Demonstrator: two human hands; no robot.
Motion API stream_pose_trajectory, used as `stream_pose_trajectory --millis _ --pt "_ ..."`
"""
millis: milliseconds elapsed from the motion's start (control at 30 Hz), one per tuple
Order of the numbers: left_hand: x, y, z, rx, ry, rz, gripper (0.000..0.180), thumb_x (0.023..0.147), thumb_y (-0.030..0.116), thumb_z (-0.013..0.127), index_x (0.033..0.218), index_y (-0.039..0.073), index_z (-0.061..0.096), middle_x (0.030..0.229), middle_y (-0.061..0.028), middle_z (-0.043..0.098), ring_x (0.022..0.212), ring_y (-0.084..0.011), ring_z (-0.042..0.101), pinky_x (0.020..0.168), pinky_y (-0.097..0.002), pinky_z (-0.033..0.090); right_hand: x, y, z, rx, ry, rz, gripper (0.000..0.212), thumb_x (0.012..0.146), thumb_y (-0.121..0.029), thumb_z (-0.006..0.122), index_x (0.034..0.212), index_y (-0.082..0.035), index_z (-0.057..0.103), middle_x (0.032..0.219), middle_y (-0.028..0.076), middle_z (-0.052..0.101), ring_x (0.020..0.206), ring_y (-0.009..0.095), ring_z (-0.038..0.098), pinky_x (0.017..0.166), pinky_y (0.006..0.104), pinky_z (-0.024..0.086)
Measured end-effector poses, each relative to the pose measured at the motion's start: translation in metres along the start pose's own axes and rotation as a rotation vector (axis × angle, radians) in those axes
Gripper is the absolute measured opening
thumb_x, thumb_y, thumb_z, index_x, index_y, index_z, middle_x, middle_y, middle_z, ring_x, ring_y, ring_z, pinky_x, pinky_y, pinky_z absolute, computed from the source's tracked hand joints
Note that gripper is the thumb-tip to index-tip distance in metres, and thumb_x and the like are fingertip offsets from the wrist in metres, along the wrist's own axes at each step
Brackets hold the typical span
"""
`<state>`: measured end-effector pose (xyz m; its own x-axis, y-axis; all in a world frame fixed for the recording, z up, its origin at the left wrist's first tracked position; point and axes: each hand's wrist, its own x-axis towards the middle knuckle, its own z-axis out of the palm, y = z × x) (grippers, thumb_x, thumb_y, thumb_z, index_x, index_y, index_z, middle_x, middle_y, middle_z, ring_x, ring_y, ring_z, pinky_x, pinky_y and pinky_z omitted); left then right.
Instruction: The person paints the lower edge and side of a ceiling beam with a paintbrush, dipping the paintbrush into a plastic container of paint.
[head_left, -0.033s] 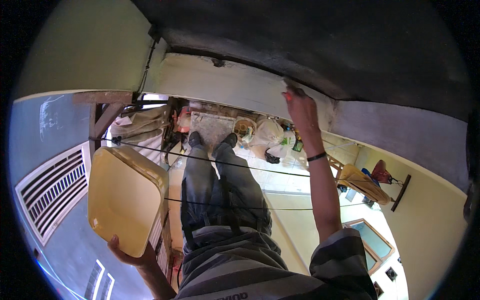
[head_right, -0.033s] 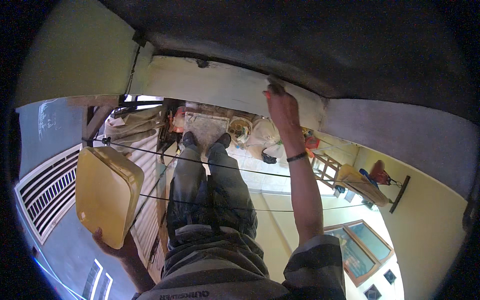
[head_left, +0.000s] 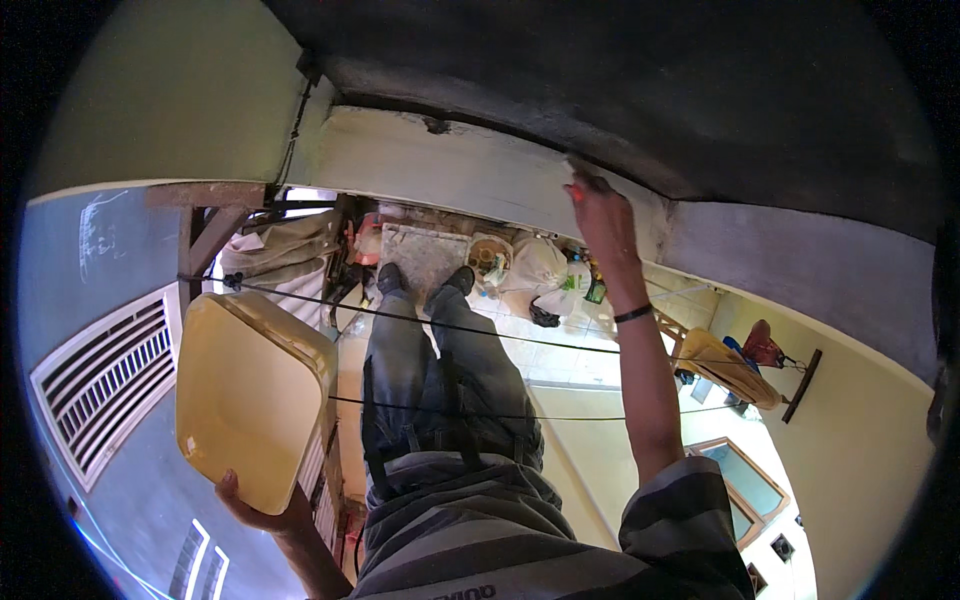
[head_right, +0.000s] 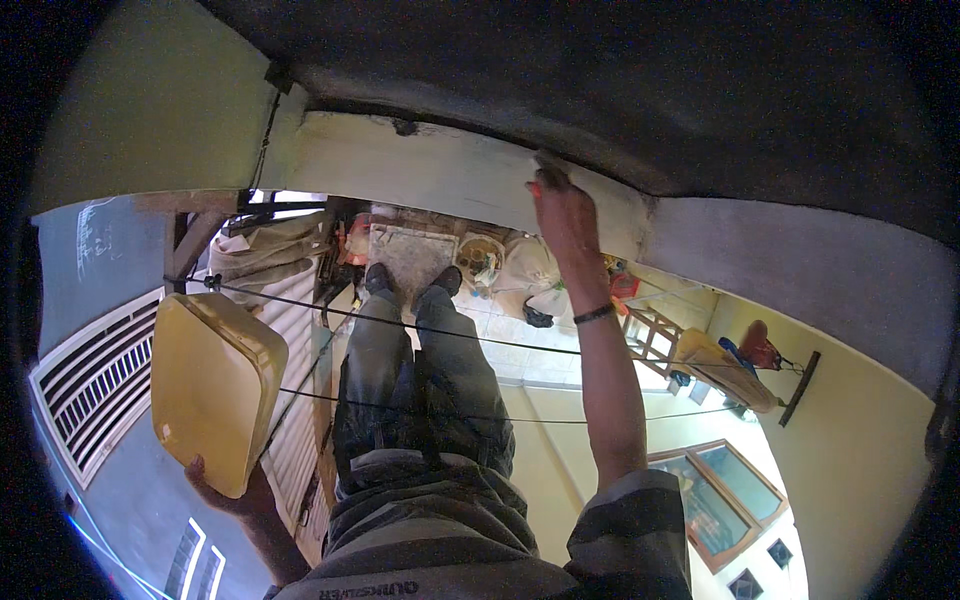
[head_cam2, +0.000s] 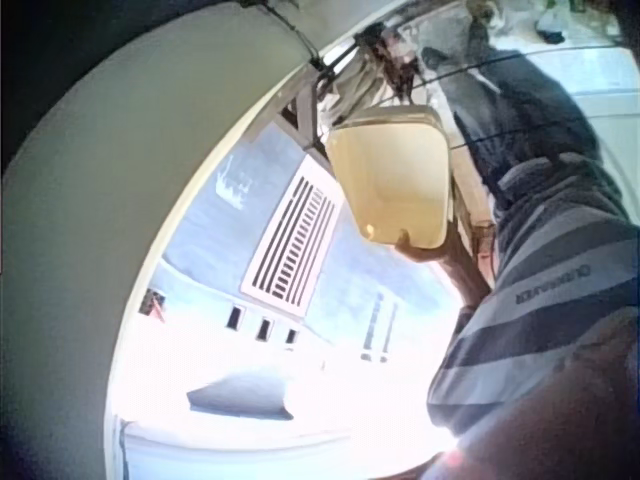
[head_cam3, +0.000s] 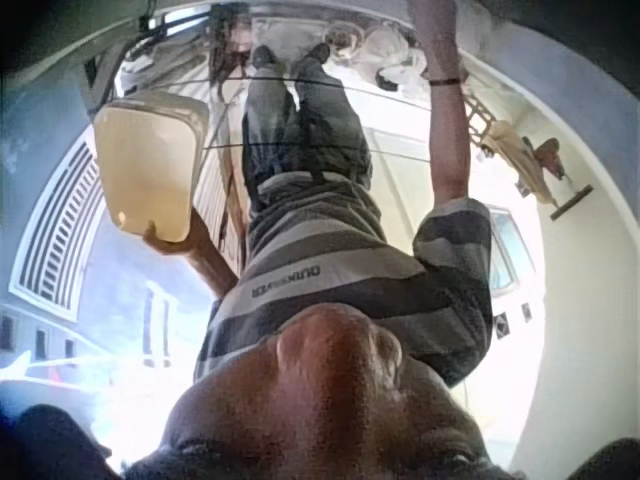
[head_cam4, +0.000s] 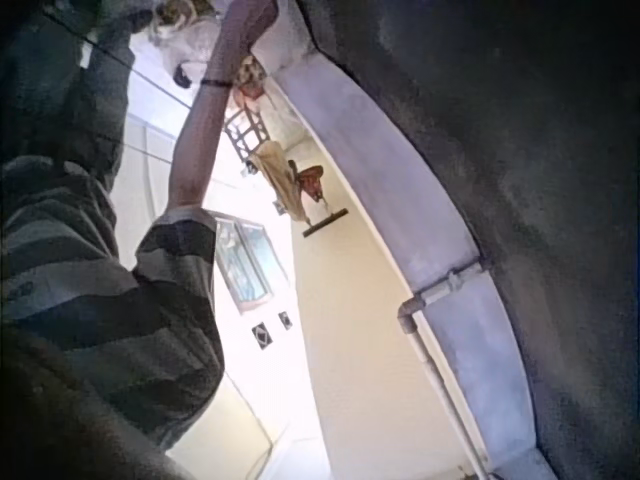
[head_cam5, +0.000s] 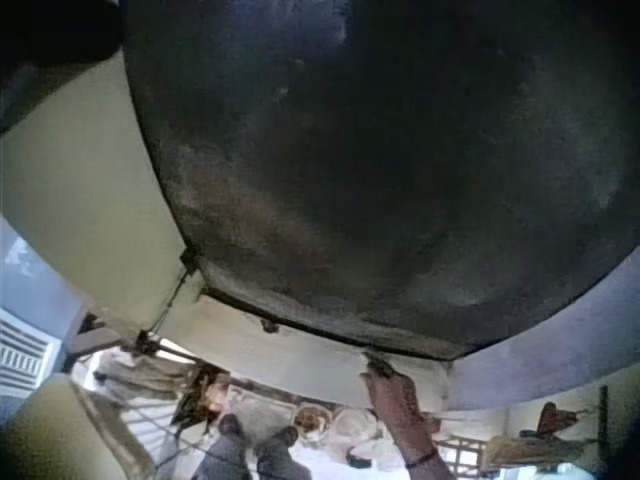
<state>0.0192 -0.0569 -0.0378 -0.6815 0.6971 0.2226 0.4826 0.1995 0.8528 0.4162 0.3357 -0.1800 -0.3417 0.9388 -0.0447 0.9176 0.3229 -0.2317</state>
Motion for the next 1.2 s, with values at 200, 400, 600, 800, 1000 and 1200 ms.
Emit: stream_pose_trajectory --millis 200,400,600,800,1000,1200 --pt "0.016 -0.009 0.005 -0.097 -0.039 -0.112 0.058 0.079 -0.003 0.072 0.127 0.005 0.041 0.125 -0.0214 0.052 0.110 -0.0322 0.058 0.089 -0.0451 0.056 0.022 -0.076 0.059 0.337 -0.004 -0.137 0.027 0.092 -0.021 0.062 0.112 -0.003 0.061 0.103 0.016 0.066 0.083 0.033 0.068 0.071 0.0423 0.057" --pt "0.014 0.011 0.022 -0.020 -0.076 0.112 0.070 0.075 -0.008 0.076 0.132 0.006 0.036 0.124 -0.0207 0.051 0.106 -0.0322 0.059 0.089 -0.0438 0.055 -0.006 -0.036 0.067 1.356 0.162 0.295 0.027 0.101 -0.015 0.055 0.126 -0.007 0.061 0.105 0.007 0.070 0.082 0.017 0.069 0.069 0.0311 0.059" --pt "0.006 0.013 0.022 0.202 0.009 0.047 0.039 0.089 0.023 0.059 0.123 0.008 0.050 0.129 -0.0196 0.052 0.117 -0.0339 0.055 0.097 -0.0503 0.051 -0.094 0.153 0.030 0.571 0.568 0.573 0.021 0.092 -0.018 0.063 0.105 -0.004 0.070 0.089 0.012 0.073 0.066 0.020 0.071 0.058 0.0357 0.058" --pt "0.008 0.005 0.018 0.120 0.009 0.090 0.032 0.089 0.011 0.060 0.120 0.010 0.051 0.129 -0.0194 0.053 0.115 -0.0327 0.056 0.096 -0.0511 0.051 -0.038 0.052 0.048 0.000 0.342 0.250 0.022 0.090 -0.027 0.063 0.093 -0.007 0.070 0.081 0.019 0.069 0.076 0.038 0.068 0.070 0.0465 0.055" --pt "0.039 0.029 0.012 -0.702 0.120 -0.664 0.048 0.090 0.031 0.052 0.130 0.004 0.049 0.125 -0.0157 0.057 0.113 -0.0281 0.059 0.094 -0.0412 0.052 0.029 -0.125 0.052 1.005 0.168 0.318 0.026 0.097 -0.023 0.062 0.107 0.000 0.068 0.087 0.012 0.073 0.079 0.019 0.073 0.068 0.0316 0.059" --pt "0.040 0.006 -0.005 -0.203 0.112 -0.617 0.060 0.087 0.038 0.048 0.136 0.003 0.046 0.127 -0.0143 0.056 0.119 -0.0265 0.056 0.100 -0.0417 0.046 0.035 -0.145 0.115 1.561 0.071 0.605 0.033 0.096 -0.027 0.063 0.116 -0.001 0.063 0.100 0.016 0.071 0.083 0.025 0.072 0.071 0.0338 0.061"
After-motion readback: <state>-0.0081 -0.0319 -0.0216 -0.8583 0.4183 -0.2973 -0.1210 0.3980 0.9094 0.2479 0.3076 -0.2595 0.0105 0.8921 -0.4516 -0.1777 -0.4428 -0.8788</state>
